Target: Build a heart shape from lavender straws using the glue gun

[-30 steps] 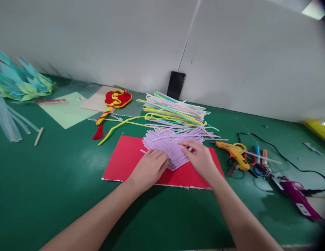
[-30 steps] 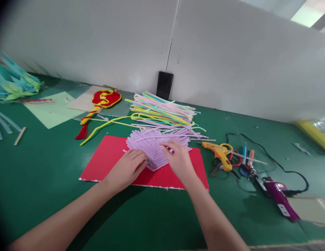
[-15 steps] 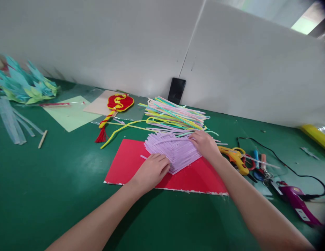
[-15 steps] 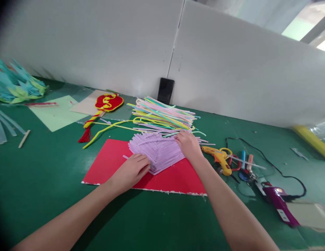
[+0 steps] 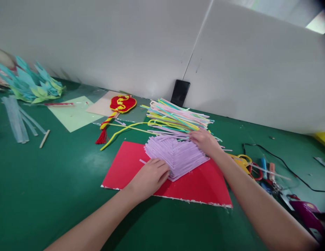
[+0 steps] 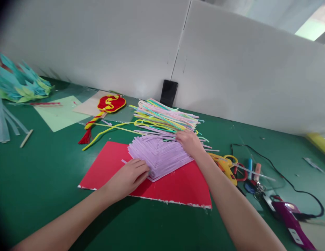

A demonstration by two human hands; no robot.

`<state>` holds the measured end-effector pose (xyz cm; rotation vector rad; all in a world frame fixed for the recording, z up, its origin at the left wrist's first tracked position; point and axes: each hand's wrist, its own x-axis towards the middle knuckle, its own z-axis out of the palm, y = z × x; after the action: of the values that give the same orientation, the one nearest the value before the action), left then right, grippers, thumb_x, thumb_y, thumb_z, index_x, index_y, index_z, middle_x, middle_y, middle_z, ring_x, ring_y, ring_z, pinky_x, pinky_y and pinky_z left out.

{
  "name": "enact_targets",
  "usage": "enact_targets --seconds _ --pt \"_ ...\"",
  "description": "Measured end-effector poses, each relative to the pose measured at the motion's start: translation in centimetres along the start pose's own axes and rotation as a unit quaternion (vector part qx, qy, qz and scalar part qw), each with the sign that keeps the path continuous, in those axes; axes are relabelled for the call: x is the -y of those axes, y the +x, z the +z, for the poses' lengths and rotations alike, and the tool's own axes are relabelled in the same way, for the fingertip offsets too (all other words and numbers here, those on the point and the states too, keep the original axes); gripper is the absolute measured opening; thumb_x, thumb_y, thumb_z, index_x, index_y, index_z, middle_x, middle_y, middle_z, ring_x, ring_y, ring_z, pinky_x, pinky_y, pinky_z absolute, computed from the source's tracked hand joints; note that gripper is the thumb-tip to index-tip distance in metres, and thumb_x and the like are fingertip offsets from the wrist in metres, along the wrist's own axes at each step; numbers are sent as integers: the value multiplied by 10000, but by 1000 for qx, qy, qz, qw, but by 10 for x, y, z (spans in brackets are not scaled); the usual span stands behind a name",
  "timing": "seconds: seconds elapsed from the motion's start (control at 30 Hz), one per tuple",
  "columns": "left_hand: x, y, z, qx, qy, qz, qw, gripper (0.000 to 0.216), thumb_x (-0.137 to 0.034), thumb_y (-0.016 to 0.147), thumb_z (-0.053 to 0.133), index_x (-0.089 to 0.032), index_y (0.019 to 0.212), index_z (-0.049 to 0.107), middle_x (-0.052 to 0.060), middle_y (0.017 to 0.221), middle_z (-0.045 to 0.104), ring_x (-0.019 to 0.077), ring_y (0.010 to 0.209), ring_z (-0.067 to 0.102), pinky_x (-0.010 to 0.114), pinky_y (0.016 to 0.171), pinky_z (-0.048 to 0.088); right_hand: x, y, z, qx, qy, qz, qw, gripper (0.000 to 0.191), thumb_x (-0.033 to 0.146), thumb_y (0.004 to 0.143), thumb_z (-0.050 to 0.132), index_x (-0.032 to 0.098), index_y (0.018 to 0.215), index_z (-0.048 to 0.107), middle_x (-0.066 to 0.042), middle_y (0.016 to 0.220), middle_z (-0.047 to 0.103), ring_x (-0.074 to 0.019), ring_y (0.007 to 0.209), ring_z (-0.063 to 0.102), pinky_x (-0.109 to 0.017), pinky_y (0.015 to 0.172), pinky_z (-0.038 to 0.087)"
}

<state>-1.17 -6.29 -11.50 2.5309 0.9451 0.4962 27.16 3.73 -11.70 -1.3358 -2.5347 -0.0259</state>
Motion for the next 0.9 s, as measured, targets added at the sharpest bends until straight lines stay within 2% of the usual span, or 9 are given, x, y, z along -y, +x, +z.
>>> enact_targets --seconds 0.2,0.33,0.4,0.53,0.63,0.7,0.73,0.8,0.9 --pt "-2 -1 -5 7 -20 -11 1000 147 -168 924 430 -176 860 562 33 882 622 175 850 547 312 787 436 -17 20 -14 15 41 -4 999 110 199 829 572 193 806 680 -34 808 687 -182 814 616 -324 760 477" --pt "-2 -1 -4 2 -21 -11 1000 145 -165 920 438 -179 843 561 27 864 619 169 829 545 307 780 434 -19 40 -26 -41 49 21 998 115 234 838 577 205 838 688 -35 859 697 -188 847 613 -330 780 466" --pt "-2 -1 -4 2 -21 -9 1000 138 -168 921 440 -178 858 563 27 875 619 168 839 546 305 787 432 -16 47 -26 -67 21 30 997 109 230 834 586 208 841 693 -37 859 698 -198 857 610 -345 797 462" --pt "-1 -1 -2 13 -7 -9 1000 115 -172 918 454 -174 884 564 30 899 618 173 868 547 304 791 429 -3 47 -10 -62 -6 37 997 96 187 807 611 208 789 704 -37 894 706 -203 894 617 -339 804 472" --pt "0 0 -1 18 2 -4 1000 118 -172 919 454 -169 892 569 38 922 620 176 891 547 310 807 426 7 31 -1 -92 0 66 994 116 218 827 591 213 833 707 -52 1130 655 -213 1027 592 -340 826 471" --pt "1 0 -1 18 0 6 1000 135 -175 923 450 -165 880 577 41 915 623 173 890 549 311 816 423 11 13 -5 -137 7 105 985 153 257 849 558 204 857 701 -67 1176 626 -219 1027 589 -344 809 471" --pt "2 0 -2 20 -7 12 1000 132 -178 920 462 -165 870 583 39 911 625 172 891 551 308 818 422 13 3 -10 -166 24 130 977 154 280 842 567 200 842 699 -63 1130 642 -210 979 600 -330 793 470" --pt "2 1 -4 21 -35 14 999 74 -170 882 539 -171 827 590 21 876 632 162 875 562 286 802 425 15 -22 -25 -203 49 192 959 166 332 810 604 199 853 694 -35 935 680 -168 752 604 -299 713 462" --pt "2 1 -10 20 -84 11 996 52 -154 846 598 -176 799 605 2 859 644 140 849 583 256 785 429 16 -64 -49 -200 51 320 925 208 398 768 635 210 826 702 -13 791 679 -156 636 554 -287 654 428"
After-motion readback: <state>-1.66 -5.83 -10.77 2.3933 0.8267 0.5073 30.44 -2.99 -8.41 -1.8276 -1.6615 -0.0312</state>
